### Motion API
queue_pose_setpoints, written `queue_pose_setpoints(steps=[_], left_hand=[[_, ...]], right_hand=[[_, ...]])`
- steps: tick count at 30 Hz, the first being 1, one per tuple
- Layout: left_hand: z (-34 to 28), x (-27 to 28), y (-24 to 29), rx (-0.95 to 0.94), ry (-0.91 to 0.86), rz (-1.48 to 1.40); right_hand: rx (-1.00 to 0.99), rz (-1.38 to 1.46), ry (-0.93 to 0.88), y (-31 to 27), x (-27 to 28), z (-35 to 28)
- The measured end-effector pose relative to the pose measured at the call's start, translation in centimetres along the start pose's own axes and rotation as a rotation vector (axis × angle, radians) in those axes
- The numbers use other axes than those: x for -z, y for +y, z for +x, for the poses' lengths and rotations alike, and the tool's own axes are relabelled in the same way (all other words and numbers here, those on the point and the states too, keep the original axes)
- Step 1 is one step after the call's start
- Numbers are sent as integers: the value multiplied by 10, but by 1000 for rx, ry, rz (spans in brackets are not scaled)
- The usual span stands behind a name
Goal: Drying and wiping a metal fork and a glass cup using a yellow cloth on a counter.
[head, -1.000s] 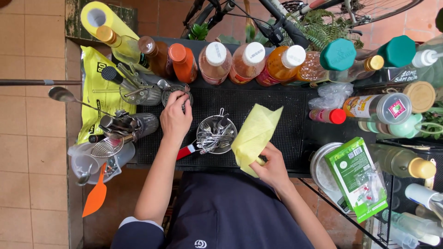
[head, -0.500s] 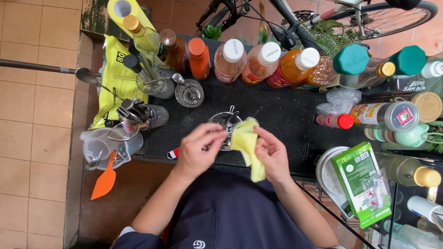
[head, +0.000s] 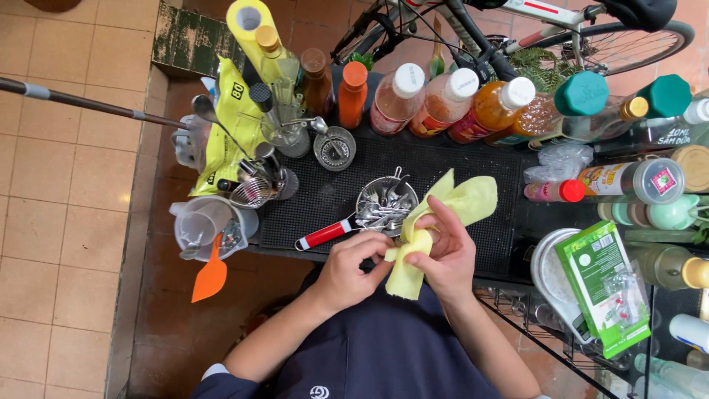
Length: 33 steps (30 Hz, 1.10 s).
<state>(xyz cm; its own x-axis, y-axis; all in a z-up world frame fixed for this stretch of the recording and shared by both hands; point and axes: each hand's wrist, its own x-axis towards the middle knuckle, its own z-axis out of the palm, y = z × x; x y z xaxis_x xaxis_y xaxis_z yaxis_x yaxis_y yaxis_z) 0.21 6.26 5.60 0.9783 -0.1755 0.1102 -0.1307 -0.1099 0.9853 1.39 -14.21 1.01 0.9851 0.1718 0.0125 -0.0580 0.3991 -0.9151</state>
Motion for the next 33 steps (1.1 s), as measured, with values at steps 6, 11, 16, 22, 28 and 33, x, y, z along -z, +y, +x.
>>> queue_pose_setpoints(steps=[6,11,16,22,28,33], left_hand=[[-19,14,-5,-173,-1,174],[-35,27,-21,-99,-122,244],[-34,40,-11,3,-189,126],[-40,51,-9,132,-208,119],[-44,65,-9,-78,-149,229],[-50,74,-9,-77,-173,232]], right_hand=[[-116,-56,52,0,-32,2],[-258,-255,-164,17,-29,-12],[-249,-307,103,67,-4,-38],[-122,-477,370,67,-19,-43],[-43,-646,403,37,-39,-41],[-33,-766,443,37,-46,-50]])
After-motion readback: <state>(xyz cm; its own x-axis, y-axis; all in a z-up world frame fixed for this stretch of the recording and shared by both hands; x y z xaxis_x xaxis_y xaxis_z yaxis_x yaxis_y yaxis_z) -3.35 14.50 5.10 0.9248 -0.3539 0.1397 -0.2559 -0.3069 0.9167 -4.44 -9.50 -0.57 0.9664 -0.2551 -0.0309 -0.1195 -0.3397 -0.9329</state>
